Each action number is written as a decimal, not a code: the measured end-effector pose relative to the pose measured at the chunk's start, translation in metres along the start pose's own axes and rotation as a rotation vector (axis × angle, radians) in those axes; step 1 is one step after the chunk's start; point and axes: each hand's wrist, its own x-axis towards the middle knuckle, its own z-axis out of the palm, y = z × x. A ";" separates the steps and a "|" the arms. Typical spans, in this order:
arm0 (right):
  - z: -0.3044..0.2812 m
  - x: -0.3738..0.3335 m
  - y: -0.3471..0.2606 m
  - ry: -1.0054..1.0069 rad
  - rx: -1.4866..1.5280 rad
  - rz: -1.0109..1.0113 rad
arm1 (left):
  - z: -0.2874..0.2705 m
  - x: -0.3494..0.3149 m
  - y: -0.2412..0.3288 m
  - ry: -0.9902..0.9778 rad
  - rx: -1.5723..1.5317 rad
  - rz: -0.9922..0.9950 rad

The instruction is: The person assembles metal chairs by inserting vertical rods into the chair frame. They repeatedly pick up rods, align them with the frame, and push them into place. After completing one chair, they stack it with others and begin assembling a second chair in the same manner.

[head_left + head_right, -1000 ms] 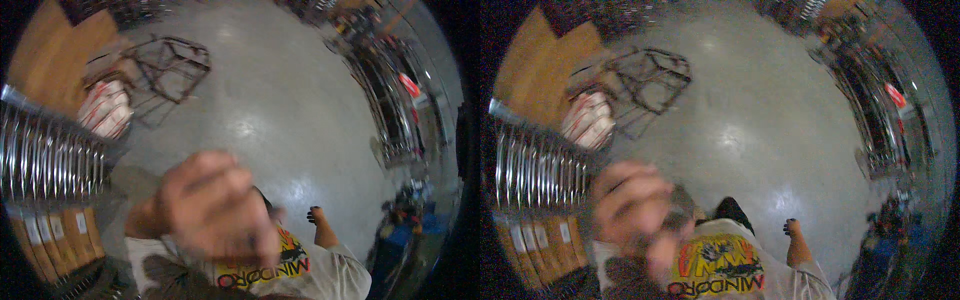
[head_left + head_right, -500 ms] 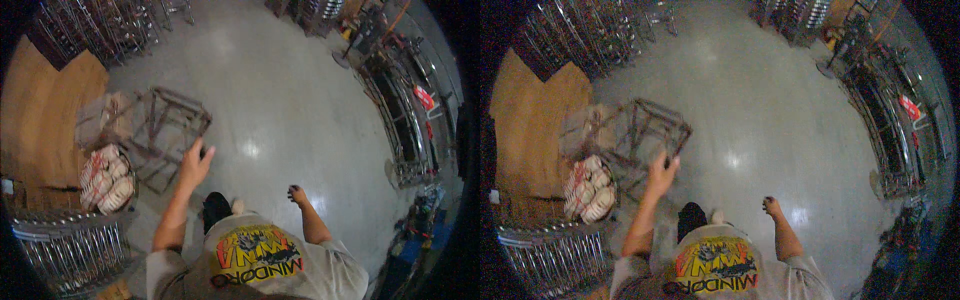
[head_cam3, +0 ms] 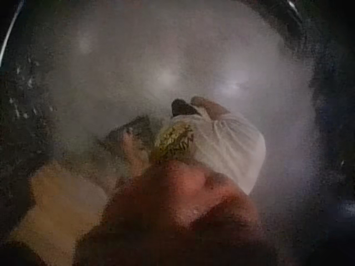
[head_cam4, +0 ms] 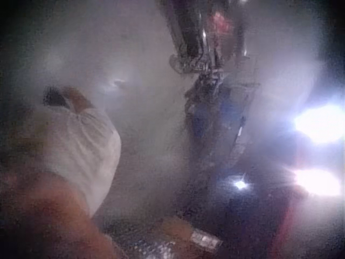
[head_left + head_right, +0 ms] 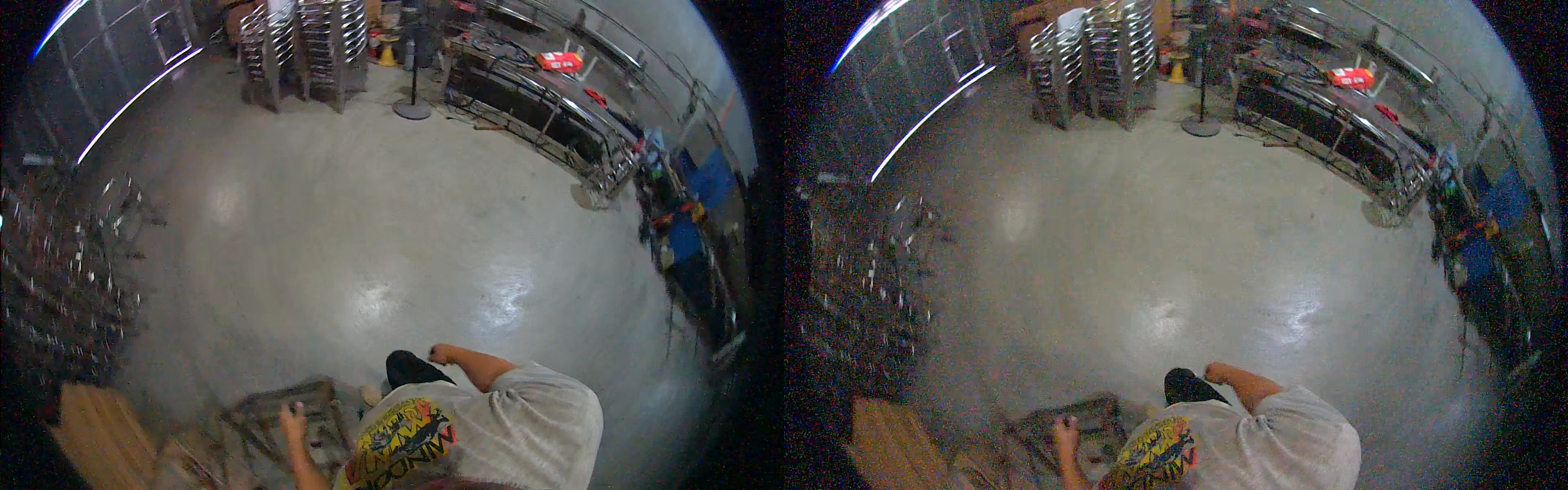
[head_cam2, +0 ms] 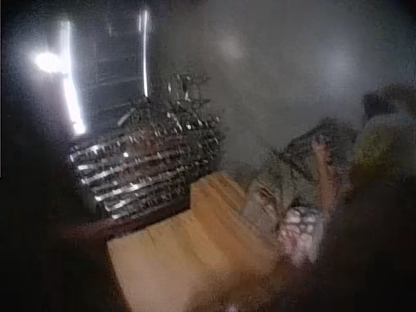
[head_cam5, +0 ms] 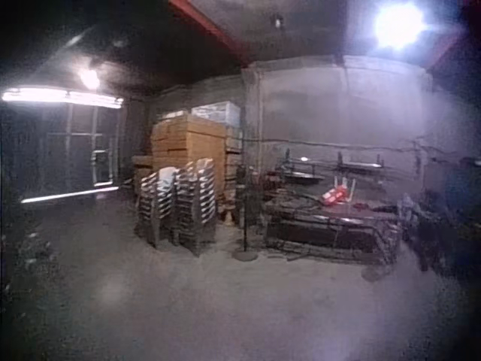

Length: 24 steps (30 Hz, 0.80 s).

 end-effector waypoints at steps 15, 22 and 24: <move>-0.484 0.250 -0.403 0.585 0.846 -0.301 | -0.074 0.495 0.036 -0.075 0.143 -0.220; -0.735 0.153 -0.820 0.339 0.639 -1.981 | -0.175 0.788 0.025 -0.046 0.076 -0.181; -0.734 0.140 -0.893 -0.104 1.139 -1.669 | -0.230 0.880 0.008 0.014 0.022 -0.200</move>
